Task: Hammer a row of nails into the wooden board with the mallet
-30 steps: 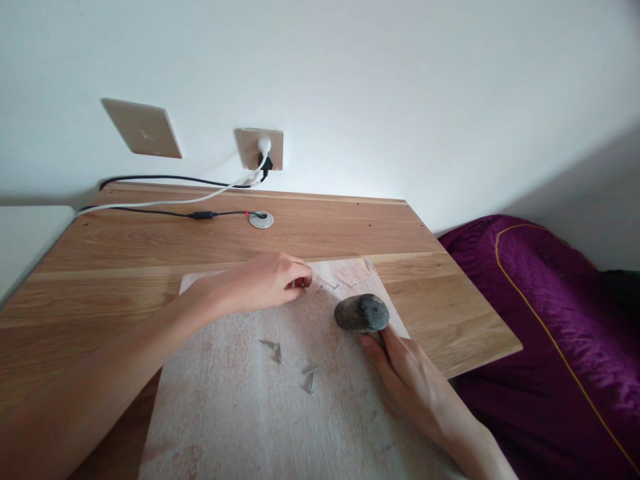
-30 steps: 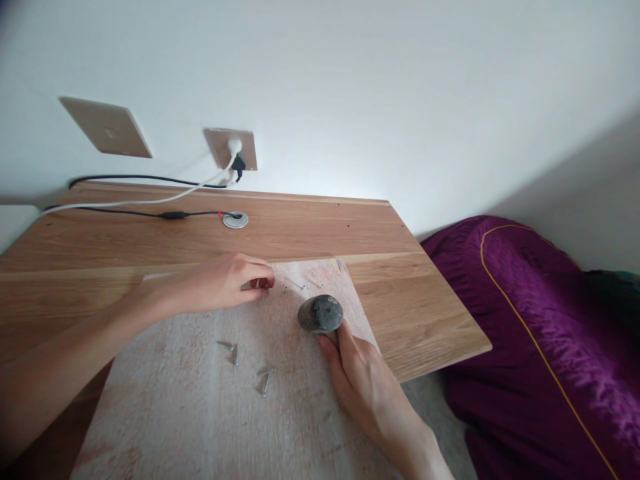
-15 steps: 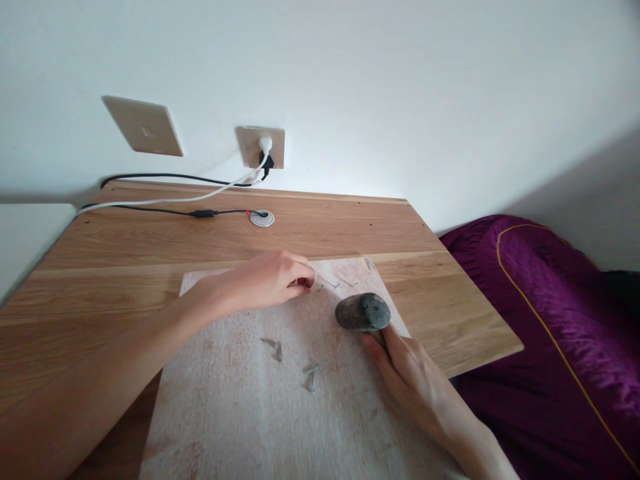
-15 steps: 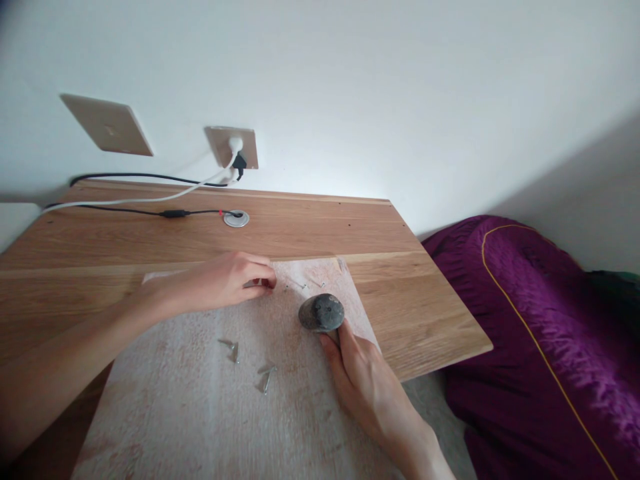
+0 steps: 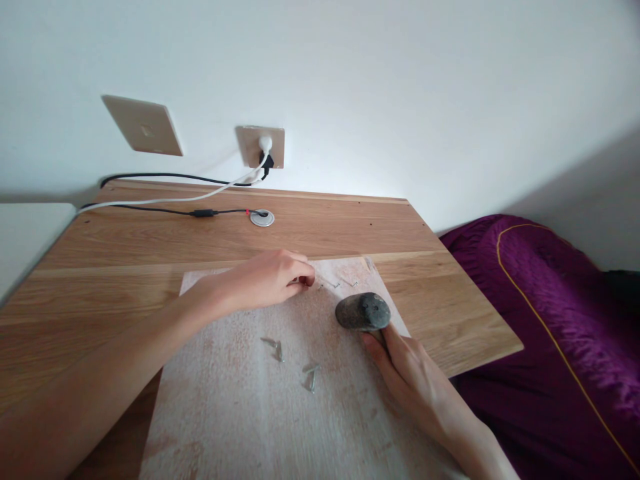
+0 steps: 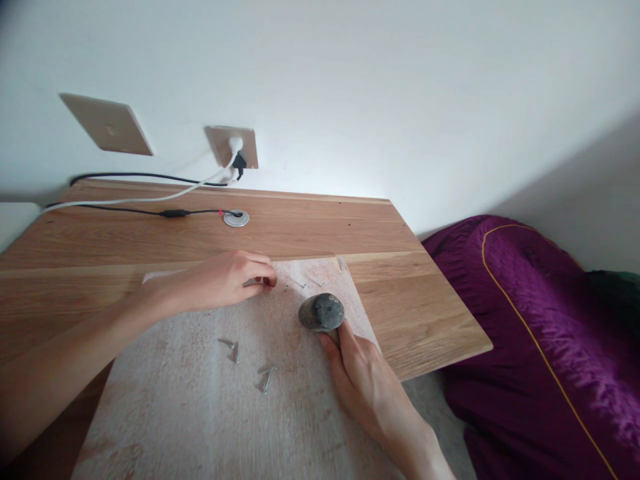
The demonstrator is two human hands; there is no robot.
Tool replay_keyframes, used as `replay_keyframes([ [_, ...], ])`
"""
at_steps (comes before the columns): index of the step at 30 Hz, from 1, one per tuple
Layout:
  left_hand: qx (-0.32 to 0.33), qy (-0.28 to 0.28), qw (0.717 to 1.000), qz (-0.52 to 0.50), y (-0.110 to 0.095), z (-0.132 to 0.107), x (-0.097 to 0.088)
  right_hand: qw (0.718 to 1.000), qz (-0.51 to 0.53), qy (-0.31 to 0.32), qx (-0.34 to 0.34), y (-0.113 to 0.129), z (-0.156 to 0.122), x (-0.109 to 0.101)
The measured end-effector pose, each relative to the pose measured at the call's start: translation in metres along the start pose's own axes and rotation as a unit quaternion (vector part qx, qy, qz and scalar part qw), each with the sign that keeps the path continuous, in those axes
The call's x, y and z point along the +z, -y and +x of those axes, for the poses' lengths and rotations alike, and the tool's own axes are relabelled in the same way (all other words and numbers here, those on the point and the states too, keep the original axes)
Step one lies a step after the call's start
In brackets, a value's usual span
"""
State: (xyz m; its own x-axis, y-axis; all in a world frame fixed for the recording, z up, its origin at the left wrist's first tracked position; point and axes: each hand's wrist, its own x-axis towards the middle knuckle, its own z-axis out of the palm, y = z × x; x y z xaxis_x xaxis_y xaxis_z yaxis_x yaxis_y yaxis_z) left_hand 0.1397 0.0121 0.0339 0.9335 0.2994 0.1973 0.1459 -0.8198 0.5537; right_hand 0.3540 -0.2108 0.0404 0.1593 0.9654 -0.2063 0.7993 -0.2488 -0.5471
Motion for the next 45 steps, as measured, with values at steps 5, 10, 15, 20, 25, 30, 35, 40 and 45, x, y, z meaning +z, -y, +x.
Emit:
replay_keyframes([
  [5, 0.002, 0.003, 1.0, -0.008, 0.0, 0.001, 0.0, 1.0, 0.003, 0.001, -0.002, 0.0, 0.001, -0.001],
  [10, 0.001, 0.004, 1.0, -0.028, -0.002, 0.0, -0.002, 1.0, -0.001, -0.001, 0.0, 0.0, 0.0, 0.0],
  [15, 0.001, 0.003, 0.999, -0.035, -0.001, 0.0, -0.001, 1.0, 0.005, -0.004, -0.003, -0.001, 0.0, 0.001],
  [20, 0.002, 0.002, 0.999, -0.032, 0.001, 0.001, 0.002, 1.0, -0.001, -0.005, -0.006, -0.004, 0.001, 0.002],
  [25, 0.005, 0.005, 1.0, -0.031, 0.002, 0.0, 0.003, 1.0, -0.002, -0.005, -0.007, -0.006, 0.001, 0.003],
  [30, 0.006, 0.006, 1.0, -0.016, 0.003, 0.0, 0.004, 1.0, -0.002, -0.006, -0.004, -0.003, 0.0, 0.002],
  [35, 0.015, -0.001, 1.0, -0.022, 0.007, -0.001, 0.007, 1.0, 0.0, -0.007, -0.003, -0.002, 0.0, 0.001],
  [40, 0.012, 0.004, 1.0, -0.016, 0.005, -0.001, 0.01, 1.0, 0.004, -0.014, -0.006, -0.003, 0.001, 0.002],
  [45, 0.01, 0.009, 1.0, -0.007, 0.001, 0.0, 0.01, 1.0, 0.005, -0.021, -0.019, -0.001, 0.001, 0.002],
])
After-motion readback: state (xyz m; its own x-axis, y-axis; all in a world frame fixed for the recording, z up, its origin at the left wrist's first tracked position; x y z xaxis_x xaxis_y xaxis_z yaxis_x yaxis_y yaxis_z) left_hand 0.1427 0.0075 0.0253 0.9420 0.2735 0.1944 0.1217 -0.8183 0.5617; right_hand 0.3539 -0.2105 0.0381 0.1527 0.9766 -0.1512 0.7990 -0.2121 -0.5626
